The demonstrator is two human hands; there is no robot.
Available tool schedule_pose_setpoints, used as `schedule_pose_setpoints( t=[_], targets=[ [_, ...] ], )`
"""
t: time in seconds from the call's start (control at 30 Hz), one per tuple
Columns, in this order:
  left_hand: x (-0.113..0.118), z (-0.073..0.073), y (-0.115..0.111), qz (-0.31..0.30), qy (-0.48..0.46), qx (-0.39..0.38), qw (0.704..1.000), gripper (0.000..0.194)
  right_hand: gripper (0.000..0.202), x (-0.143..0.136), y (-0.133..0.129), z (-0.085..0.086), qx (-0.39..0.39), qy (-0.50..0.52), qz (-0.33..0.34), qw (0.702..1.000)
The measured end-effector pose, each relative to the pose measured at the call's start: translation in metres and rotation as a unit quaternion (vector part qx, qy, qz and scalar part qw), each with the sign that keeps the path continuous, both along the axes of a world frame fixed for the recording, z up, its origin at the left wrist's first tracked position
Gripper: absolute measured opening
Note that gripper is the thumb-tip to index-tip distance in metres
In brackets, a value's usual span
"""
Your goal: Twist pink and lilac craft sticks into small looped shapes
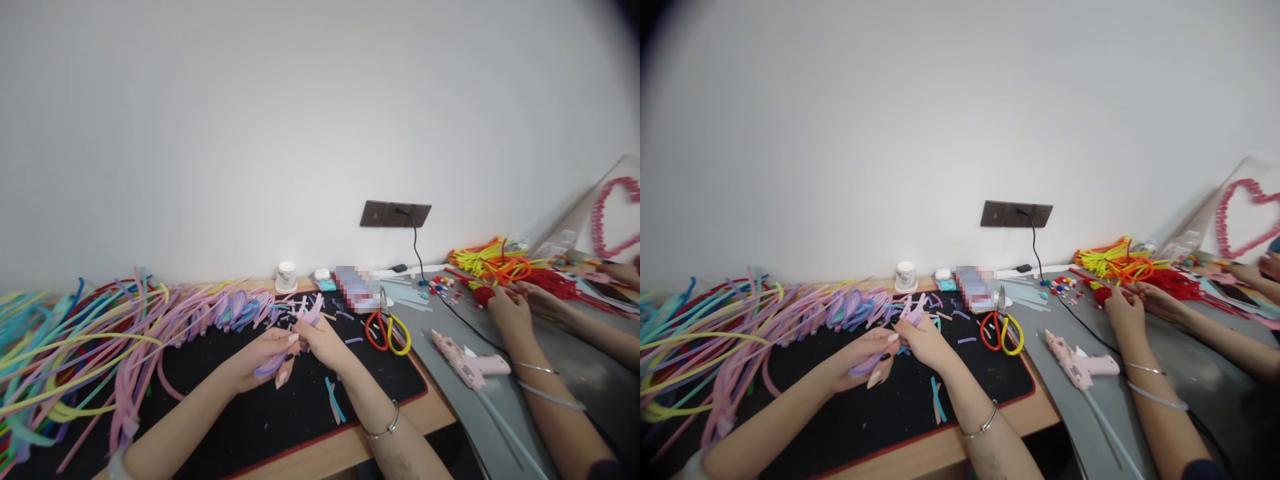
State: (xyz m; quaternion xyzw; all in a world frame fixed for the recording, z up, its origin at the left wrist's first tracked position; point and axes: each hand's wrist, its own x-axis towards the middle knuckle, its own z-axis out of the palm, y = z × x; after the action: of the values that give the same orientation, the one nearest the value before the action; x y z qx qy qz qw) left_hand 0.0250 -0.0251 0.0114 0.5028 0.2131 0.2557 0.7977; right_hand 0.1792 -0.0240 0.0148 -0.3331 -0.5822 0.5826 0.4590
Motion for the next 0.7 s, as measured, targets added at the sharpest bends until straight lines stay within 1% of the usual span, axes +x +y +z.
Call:
schedule_pose_setpoints(
  t=[0.07, 0.1, 0.17, 0.27, 0.33, 0.37, 0.4, 0.43, 0.5, 0.53, 0.6, 0.67, 0.7],
  targets=[
    [0.004, -0.011, -0.004, -0.011, -0.073, -0.051, 0.996, 0.039, 0.042, -0.001, -0.001, -0.003, 0.003, 0.024, 0.026, 0.999],
    [0.005, -0.014, -0.005, -0.017, -0.098, -0.067, 0.993, 0.038, 0.044, -0.002, -0.002, -0.005, 0.004, 0.030, 0.034, 0.999],
    [0.008, -0.014, -0.008, -0.020, -0.118, -0.083, 0.989, 0.036, 0.047, -0.002, -0.001, -0.006, 0.003, 0.030, 0.029, 0.999],
    [0.007, -0.007, -0.007, 0.012, -0.077, -0.066, 0.995, 0.033, 0.051, 0.002, 0.003, 0.000, 0.002, -0.016, 0.006, 1.000],
    [0.004, -0.001, -0.004, 0.049, -0.026, -0.032, 0.998, 0.031, 0.049, 0.012, 0.006, 0.009, 0.022, -0.091, 0.013, 0.996],
    [0.002, 0.001, -0.003, 0.072, -0.001, -0.014, 0.997, 0.030, 0.047, 0.020, 0.007, 0.015, 0.040, -0.139, 0.013, 0.989],
    [-0.001, 0.002, -0.002, 0.097, 0.024, 0.002, 0.995, 0.030, 0.041, 0.030, 0.006, 0.021, 0.069, -0.192, -0.002, 0.979],
    [-0.002, 0.002, -0.001, 0.123, 0.047, 0.014, 0.991, 0.031, 0.033, 0.043, 0.004, 0.026, 0.084, -0.246, -0.046, 0.964],
    [-0.005, 0.000, 0.000, 0.167, 0.086, 0.027, 0.982, 0.035, 0.017, 0.072, -0.004, 0.034, 0.056, -0.340, -0.171, 0.923],
    [-0.006, -0.002, 0.001, 0.182, 0.100, 0.030, 0.978, 0.039, 0.012, 0.087, -0.008, 0.036, 0.039, -0.386, -0.230, 0.893],
    [-0.006, -0.006, 0.003, 0.202, 0.119, 0.033, 0.972, 0.045, 0.006, 0.116, -0.016, 0.035, -0.017, -0.485, -0.320, 0.814],
    [-0.005, -0.010, 0.005, 0.213, 0.127, 0.034, 0.968, 0.049, 0.011, 0.136, -0.021, 0.030, -0.068, -0.571, -0.338, 0.745],
    [-0.004, -0.011, 0.005, 0.216, 0.129, 0.036, 0.967, 0.049, 0.014, 0.141, -0.021, 0.026, -0.094, -0.604, -0.331, 0.718]
  ],
)
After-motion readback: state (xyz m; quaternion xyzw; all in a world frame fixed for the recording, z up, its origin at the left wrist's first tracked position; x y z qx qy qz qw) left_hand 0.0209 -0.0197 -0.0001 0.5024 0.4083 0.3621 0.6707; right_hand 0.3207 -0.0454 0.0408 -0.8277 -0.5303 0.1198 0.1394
